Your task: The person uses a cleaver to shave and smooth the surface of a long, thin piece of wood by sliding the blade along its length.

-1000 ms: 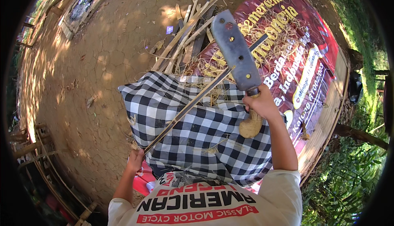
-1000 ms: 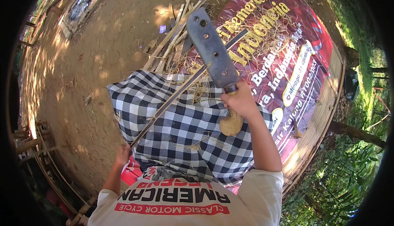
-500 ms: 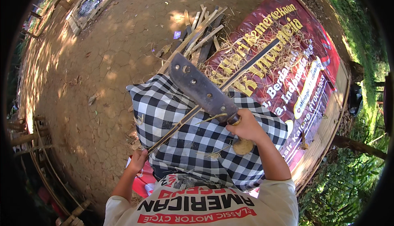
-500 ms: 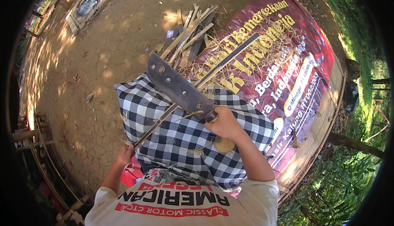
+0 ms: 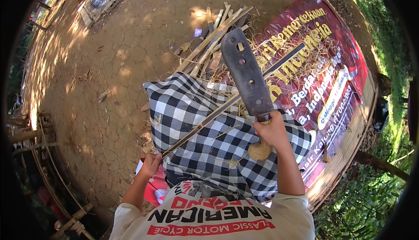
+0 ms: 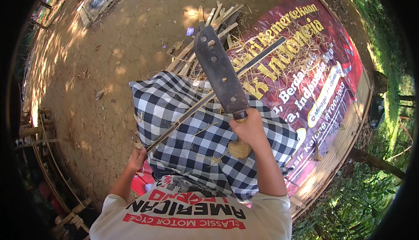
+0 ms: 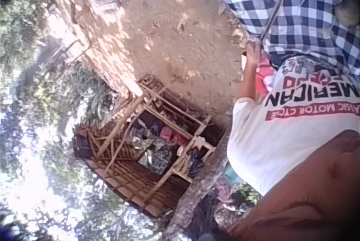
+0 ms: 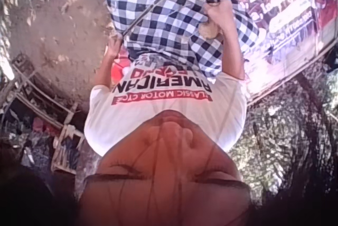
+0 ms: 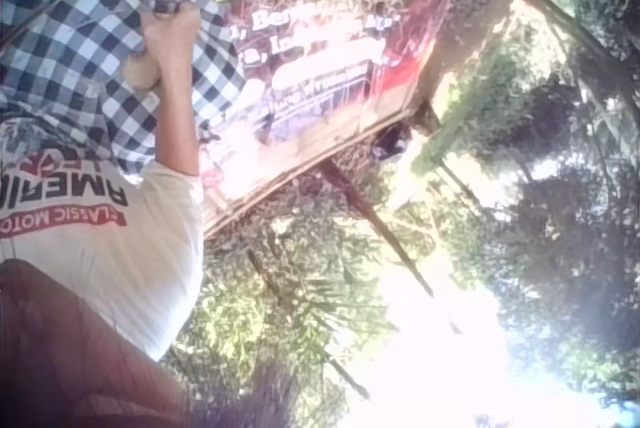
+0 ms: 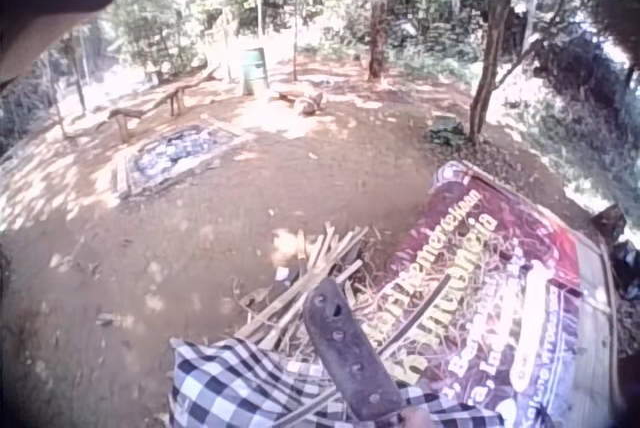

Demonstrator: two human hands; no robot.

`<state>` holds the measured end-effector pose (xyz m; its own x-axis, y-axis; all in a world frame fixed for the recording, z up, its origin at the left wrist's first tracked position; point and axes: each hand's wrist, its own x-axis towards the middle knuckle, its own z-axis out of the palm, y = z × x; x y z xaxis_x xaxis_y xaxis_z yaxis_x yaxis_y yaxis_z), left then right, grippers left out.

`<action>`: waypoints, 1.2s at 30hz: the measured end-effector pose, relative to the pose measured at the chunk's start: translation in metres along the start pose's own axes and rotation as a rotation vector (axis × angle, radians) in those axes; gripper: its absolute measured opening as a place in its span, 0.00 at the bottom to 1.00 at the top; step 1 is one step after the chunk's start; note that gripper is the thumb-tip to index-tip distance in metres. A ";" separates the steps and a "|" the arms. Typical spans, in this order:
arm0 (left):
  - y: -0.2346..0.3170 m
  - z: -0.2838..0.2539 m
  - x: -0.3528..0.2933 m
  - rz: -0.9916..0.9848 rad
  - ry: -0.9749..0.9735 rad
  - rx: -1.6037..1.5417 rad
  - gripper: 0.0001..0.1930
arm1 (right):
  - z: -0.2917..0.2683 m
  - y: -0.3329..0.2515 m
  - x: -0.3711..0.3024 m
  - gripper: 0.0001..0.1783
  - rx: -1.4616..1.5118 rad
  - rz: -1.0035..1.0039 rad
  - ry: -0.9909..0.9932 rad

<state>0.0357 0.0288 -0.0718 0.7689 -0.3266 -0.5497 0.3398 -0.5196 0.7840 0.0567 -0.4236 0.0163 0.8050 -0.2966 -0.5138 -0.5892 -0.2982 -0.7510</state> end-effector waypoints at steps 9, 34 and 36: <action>-0.008 0.000 0.000 -0.014 0.006 -0.016 0.29 | 0.003 -0.008 -0.012 0.13 -0.057 -0.207 0.035; 0.019 0.000 -0.008 0.058 0.099 0.258 0.20 | 0.006 -0.002 -0.052 0.18 -0.010 -0.246 0.402; 0.030 0.003 -0.014 0.088 0.136 0.323 0.17 | 0.006 0.000 -0.058 0.20 -0.019 -0.270 0.391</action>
<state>0.0337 0.0159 -0.0418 0.8600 -0.2847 -0.4234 0.0967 -0.7240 0.6830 0.0105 -0.4009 0.0433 0.8454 -0.5240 -0.1038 -0.3664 -0.4273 -0.8266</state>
